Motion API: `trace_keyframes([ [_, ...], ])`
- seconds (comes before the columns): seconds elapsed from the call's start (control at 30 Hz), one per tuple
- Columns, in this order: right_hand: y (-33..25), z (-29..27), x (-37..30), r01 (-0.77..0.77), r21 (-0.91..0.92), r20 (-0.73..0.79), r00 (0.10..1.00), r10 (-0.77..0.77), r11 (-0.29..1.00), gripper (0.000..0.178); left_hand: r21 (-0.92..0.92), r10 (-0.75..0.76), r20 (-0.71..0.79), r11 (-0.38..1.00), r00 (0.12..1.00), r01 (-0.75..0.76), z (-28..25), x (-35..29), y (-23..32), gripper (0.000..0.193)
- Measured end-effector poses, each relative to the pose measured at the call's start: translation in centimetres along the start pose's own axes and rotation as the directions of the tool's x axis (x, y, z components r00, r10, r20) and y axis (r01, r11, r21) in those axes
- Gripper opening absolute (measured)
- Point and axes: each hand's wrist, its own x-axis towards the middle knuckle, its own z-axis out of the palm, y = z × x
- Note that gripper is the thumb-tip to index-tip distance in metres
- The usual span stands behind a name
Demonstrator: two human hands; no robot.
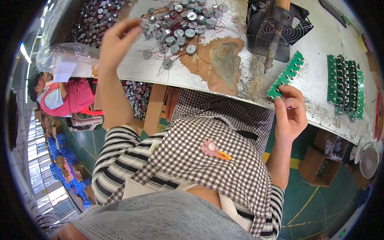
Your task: The person picks up round electronic components from the table and connects their wires into a circuit board strip by hand.
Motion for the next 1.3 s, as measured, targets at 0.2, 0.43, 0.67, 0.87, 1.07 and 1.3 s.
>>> trace_keyframes([
  [0.2, -0.5, 0.6, 0.4, 0.022, -0.177, 0.091, 0.996, -0.006, 0.984, 0.001, -0.266, -0.036, -0.129, 0.964, 0.991, 0.001, 3.8, -1.4, 3.2, 0.022],
  [0.43, -0.4, 1.2, 0.6, 0.003, -0.2, 0.035, 0.999, 0.004, 0.98, 0.003, 0.218, 0.348, -0.141, 0.924, 0.927, -0.314, 6.7, 5.8, 6.2, 0.017],
  [0.67, 0.2, 0.8, 0.5, -0.006, -0.164, 0.021, 1.0, 0.01, 0.986, 0.002, -0.167, -0.083, 0.045, 0.982, 0.996, 0.089, 10.6, 7.7, 7.2, 0.029],
  [0.87, 0.1, 0.9, 0.5, -0.007, -0.118, 0.014, 1.0, 0.009, 0.993, 0.001, -0.321, 0.04, -0.385, 0.931, 0.922, -0.174, 11.0, 7.4, 7.7, 0.018],
  [1.07, 0.2, 0.9, 0.3, 0.022, -0.157, 0.023, 1.0, -0.018, 0.987, 0.002, -0.673, 0.049, -0.508, 0.6, 0.86, -0.432, 9.2, 3.3, 11.3, 0.008],
  [1.3, -0.2, 2.1, 0.7, 0.131, -0.163, 0.051, 0.991, -0.124, 0.978, 0.008, -0.68, -0.076, 0.723, 0.096, 0.686, 0.727, 13.8, -5.6, 10.7, 0.01],
])
